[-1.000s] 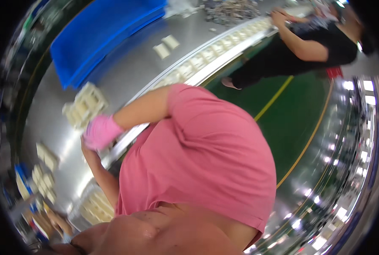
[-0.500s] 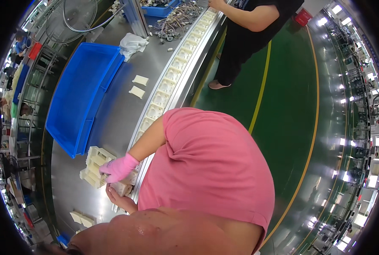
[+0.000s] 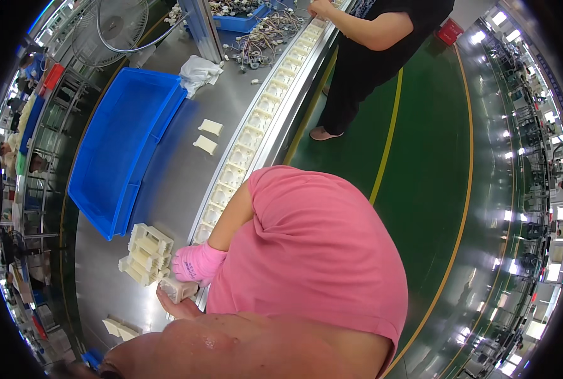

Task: Assembling and sorting electronic components into trays and organizing wire bundles on a production line.

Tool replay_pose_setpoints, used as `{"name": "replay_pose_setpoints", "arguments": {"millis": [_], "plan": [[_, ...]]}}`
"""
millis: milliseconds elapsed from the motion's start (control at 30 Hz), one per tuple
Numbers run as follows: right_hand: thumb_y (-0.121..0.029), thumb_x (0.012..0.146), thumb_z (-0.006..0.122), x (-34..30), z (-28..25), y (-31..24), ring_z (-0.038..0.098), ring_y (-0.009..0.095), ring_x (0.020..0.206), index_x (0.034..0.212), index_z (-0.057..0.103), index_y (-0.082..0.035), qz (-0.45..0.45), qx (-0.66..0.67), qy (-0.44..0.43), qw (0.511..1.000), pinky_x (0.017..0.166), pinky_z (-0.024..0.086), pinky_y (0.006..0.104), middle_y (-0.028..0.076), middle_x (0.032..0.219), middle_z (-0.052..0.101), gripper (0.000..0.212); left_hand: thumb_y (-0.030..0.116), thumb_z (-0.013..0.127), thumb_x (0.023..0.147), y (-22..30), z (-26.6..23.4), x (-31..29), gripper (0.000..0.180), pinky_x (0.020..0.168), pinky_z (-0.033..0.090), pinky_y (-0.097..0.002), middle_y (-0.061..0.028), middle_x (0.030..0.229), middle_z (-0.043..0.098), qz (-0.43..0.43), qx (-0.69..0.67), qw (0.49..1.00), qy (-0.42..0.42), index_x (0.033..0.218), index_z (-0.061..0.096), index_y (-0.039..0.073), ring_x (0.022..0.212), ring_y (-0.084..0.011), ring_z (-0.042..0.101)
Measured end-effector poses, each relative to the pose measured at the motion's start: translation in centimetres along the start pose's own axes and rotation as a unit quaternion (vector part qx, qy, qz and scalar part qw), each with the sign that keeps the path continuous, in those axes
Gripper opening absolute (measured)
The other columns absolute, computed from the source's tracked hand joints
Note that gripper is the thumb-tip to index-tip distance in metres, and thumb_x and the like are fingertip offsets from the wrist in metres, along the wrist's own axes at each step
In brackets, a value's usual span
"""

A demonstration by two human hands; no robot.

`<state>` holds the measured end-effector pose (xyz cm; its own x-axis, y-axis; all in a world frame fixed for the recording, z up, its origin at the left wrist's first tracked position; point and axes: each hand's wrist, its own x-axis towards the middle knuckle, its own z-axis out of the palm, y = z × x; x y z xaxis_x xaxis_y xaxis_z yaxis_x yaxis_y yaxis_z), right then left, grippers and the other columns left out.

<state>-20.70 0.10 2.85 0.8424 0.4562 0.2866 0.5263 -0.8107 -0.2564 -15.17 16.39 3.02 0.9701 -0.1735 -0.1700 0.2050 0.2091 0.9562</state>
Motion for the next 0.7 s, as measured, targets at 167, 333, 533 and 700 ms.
{"name": "replay_pose_setpoints", "arguments": {"millis": [167, 333, 533, 700], "plan": [[-0.04, 0.061, 0.06, -0.2, 0.0, 0.2, 0.049, 0.022, 0.086, 0.088, 0.051, -0.007, -0.001, 0.01, 0.009, 1.0, 0.072, 0.036, 0.0326, 0.007, 0.087, 0.05, 0.044, 0.024, 0.047, 0.083, -1.2, -0.2, -0.6, 0.034, 0.078, 0.04, -0.0341, -0.0126, 0.097, 0.047, 0.042, 0.059, 0.997, -0.015, 0.102, 0.047, -0.004, 0.089, -0.0228, 0.047], [-0.04, 0.062, 0.058, -0.3, 0.0, 0.1, 0.048, 0.023, 0.087, 0.088, 0.051, -0.007, 0.003, 0.011, 0.017, 1.0, 0.072, 0.036, 0.0327, 0.008, 0.088, 0.049, 0.043, 0.026, 0.044, 0.085, -1.7, 0.4, -1.7, 0.033, 0.075, 0.04, -0.032, -0.011, 0.093, 0.047, 0.017, 0.051, 0.999, 0.002, 0.098, 0.048, -0.004, 0.085, -0.0212, 0.046], [-0.04, 0.061, 0.059, -0.5, -0.3, 0.4, 0.048, 0.023, 0.088, 0.089, 0.051, -0.006, 0.001, 0.011, 0.014, 1.0, 0.072, 0.037, 0.0335, 0.009, 0.089, 0.05, 0.044, 0.03, 0.04, 0.087, -2.0, 0.5, -2.0, 0.034, 0.071, 0.04, -0.03, -0.0099, 0.089, 0.046, 0.062, 0.105, 0.992, -0.021, 0.094, 0.048, -0.003, 0.081, -0.0197, 0.046], [-0.04, 0.06, 0.06, -0.8, -0.6, 0.8, 0.048, 0.024, 0.089, 0.089, 0.052, -0.005, 0.002, 0.016, -0.004, 1.0, 0.072, 0.038, 0.0345, 0.009, 0.09, 0.05, 0.046, 0.029, 0.037, 0.088, -2.6, 0.9, -2.2, 0.034, 0.07, 0.04, -0.0302, -0.0098, 0.088, 0.046, 0.073, 0.138, 0.987, -0.027, 0.096, 0.047, -0.002, 0.079, -0.0189, 0.046]]}}
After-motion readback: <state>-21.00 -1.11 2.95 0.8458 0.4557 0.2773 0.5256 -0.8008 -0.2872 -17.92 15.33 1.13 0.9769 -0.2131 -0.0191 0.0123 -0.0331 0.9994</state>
